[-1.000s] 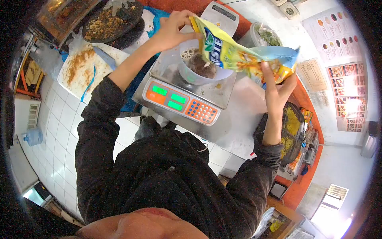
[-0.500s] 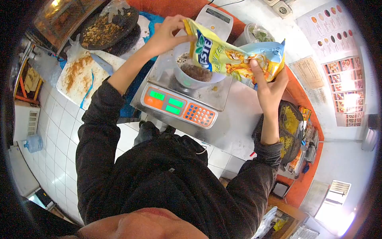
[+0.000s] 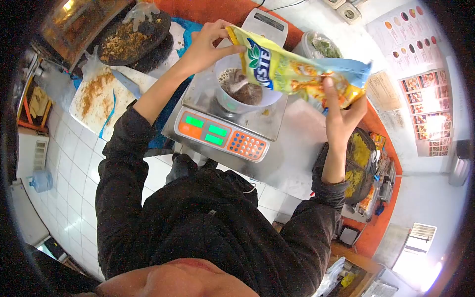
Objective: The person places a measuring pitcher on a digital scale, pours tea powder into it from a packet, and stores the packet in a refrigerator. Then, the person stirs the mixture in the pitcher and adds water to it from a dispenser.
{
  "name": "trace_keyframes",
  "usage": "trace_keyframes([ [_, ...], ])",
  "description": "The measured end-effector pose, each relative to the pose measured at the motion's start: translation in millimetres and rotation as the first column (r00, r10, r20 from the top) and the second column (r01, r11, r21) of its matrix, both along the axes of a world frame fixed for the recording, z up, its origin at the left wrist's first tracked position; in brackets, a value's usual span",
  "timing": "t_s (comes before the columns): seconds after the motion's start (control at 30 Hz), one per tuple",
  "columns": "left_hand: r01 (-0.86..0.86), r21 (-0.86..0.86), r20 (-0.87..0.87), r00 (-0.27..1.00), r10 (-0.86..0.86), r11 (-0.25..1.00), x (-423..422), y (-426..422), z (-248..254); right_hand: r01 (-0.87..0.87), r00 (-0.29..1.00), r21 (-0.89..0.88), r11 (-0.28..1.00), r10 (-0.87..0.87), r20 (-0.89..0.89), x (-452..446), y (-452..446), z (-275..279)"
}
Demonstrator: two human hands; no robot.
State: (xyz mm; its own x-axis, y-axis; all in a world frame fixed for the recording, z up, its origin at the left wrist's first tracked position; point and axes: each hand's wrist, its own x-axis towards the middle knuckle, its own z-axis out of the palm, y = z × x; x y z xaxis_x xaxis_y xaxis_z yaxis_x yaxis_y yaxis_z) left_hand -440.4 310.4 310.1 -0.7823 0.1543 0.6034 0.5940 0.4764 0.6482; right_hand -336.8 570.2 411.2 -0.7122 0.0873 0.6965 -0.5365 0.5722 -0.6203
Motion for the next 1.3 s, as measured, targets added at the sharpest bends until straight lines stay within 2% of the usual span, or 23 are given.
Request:
trace_keyframes([
  [0.07,-0.024,-0.008,-0.049,0.999,0.023,1.0,0,2,4,0.018,1.0,-0.054,0.998,-0.019,-0.018,1,1,0],
  [0.13,-0.055,-0.009,-0.103,0.993,0.054,0.998,0,3,4,-0.021,0.994,0.119,0.993,0.007,0.11,1,9,-2],
  [0.17,-0.021,-0.006,-0.05,0.999,0.021,1.0,-3,2,1,-0.072,0.996,0.104,0.992,0.066,0.066,0,8,-1],
  [0.2,0.015,-0.004,0.003,1.0,-0.015,1.0,-3,3,3,-0.065,0.996,0.101,0.993,0.06,0.059,-1,6,2],
  [0.23,0.02,-0.006,0.003,1.0,-0.02,1.0,-3,4,4,-0.014,0.999,0.01,1.0,0.014,0.035,-2,4,4],
  [0.27,-0.02,-0.017,-0.056,0.998,0.019,1.0,-3,5,4,0.032,0.999,-0.079,0.996,-0.031,0.018,-3,3,5],
  [0.33,-0.066,-0.023,-0.112,0.992,0.063,0.998,-1,4,2,-0.027,0.999,-0.071,0.997,0.03,0.039,-3,6,4],
  [0.4,-0.039,-0.085,-0.051,0.998,0.035,0.996,-5,2,2,-0.067,0.994,0.13,0.989,0.054,0.096,-1,8,7],
  [0.43,-0.035,-0.089,-0.058,0.998,0.03,0.995,-6,4,2,-0.036,0.98,0.048,0.998,0.026,0.197,2,8,14],
  [0.47,-0.005,-0.037,-0.054,0.999,0.003,0.999,-6,6,1,-0.034,0.981,0.047,0.998,0.024,0.195,1,6,13],
  [0.53,0.022,0.019,-0.047,0.999,-0.021,1.0,-3,7,1,-0.027,0.999,0.005,1.0,0.027,0.018,-1,1,8],
  [0.57,-0.055,-0.058,-0.068,0.996,0.051,0.997,-4,5,5,-0.016,0.985,0.11,0.994,-0.004,0.174,3,5,7],
  [0.63,-0.134,-0.144,-0.114,0.986,0.118,0.98,-5,4,10,-0.033,0.983,0.11,0.993,0.013,0.182,9,-2,15],
  [0.67,-0.065,-0.073,-0.045,0.997,0.062,0.995,-1,6,2,-0.049,0.979,0.118,0.992,0.024,0.202,10,-5,18],
  [0.7,0.0,0.004,0.022,1.0,0.0,1.0,2,7,-1,-0.055,0.996,0.025,0.998,0.054,0.066,4,-7,18],
  [0.87,0.076,0.007,0.04,0.996,-0.076,0.997,-14,-2,1,-0.1,0.989,0.064,0.993,0.092,0.117,2,-9,16],
  [0.93,0.247,0.197,0.273,0.916,-0.295,0.949,-5,-3,6,-0.113,0.992,0.045,0.993,0.11,0.063,-1,-9,18],
  [1.0,0.292,0.193,0.199,0.923,-0.329,0.937,4,0,12,-0.11,0.989,0.043,0.993,0.105,0.102,-6,-3,22],
  [1.07,0.333,0.19,0.125,0.925,-0.359,0.924,13,2,23,-0.135,0.982,-0.078,0.988,0.144,0.119,-10,-4,23],
  [1.13,0.214,-0.21,0.23,0.959,-0.165,0.954,24,4,47,-0.142,0.984,-0.064,0.988,0.148,0.102,-11,-5,23],
  [1.17,0.211,-0.206,0.229,0.96,-0.162,0.956,22,4,45,-0.146,0.985,-0.055,0.988,0.15,0.084,-12,-5,23],
  [1.23,0.41,0.1,0.285,0.861,-0.421,0.907,12,5,37,-0.147,0.984,-0.086,0.985,0.155,0.091,-14,-6,23],
  [1.3,0.394,0.103,0.273,0.872,-0.407,0.913,9,7,30,-0.143,0.983,-0.12,0.982,0.155,0.096,-15,-6,23],
])
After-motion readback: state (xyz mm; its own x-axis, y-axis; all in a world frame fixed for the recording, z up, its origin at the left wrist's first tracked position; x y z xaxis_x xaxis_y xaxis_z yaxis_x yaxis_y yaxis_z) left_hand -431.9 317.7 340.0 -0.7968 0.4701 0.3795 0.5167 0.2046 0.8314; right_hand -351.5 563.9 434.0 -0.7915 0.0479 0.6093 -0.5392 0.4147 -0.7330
